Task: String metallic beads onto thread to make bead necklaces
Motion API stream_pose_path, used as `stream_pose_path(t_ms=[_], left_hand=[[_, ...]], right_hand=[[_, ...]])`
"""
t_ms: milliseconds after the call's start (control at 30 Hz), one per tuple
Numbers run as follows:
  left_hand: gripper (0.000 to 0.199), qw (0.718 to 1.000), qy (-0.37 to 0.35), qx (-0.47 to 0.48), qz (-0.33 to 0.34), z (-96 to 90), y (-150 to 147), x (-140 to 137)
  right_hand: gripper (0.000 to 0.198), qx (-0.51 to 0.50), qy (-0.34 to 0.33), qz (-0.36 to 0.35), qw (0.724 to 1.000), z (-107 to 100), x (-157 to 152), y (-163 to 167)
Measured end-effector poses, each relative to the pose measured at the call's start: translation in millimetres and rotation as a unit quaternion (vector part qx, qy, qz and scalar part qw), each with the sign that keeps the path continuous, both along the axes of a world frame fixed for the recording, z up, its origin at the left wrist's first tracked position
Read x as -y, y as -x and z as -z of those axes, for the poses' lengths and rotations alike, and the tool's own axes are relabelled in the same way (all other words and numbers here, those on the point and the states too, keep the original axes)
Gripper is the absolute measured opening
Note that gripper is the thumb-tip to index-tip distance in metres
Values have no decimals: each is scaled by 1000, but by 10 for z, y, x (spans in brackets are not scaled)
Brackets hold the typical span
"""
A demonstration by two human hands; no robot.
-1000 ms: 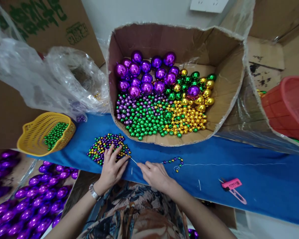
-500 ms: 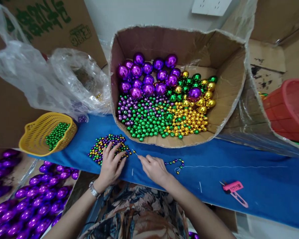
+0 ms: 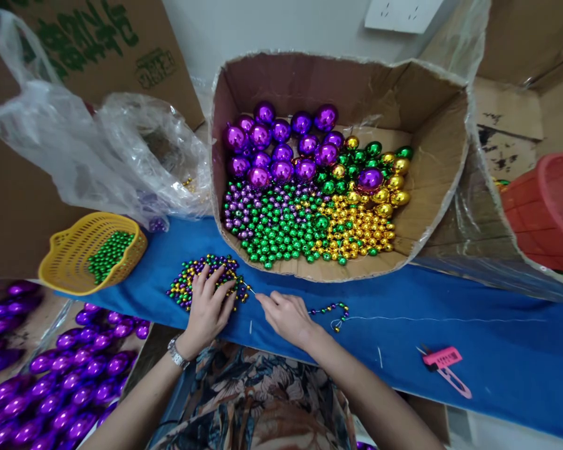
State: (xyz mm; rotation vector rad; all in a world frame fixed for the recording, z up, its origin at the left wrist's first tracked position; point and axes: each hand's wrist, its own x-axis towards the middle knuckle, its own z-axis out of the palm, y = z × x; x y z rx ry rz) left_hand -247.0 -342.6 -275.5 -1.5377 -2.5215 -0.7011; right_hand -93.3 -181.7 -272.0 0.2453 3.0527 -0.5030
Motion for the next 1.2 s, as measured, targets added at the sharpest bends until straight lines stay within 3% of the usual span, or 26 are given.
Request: stream_pose_path(t_ms=[167,533,767,967,1200], left_hand=[[28,1000,-1,-2,1,27,33,-21],[28,999,25,-23,10,44,71,-106],[28,999,24,-18,18,44,76,-88],[32,999,28,2,37,17,66,-3],[28,999,16,3,41,-30,-1,17]], right_hand=[[35,-19,-2,10,1000,-13,-12,77],[35,37,-20,-7,999,-72,-46,137],[38,6,-40,-13,999,15,-16,210],[34,-68,-14,-12,998,104,-84,43],[32,-54,-5,-30,998,70,-101,-129]])
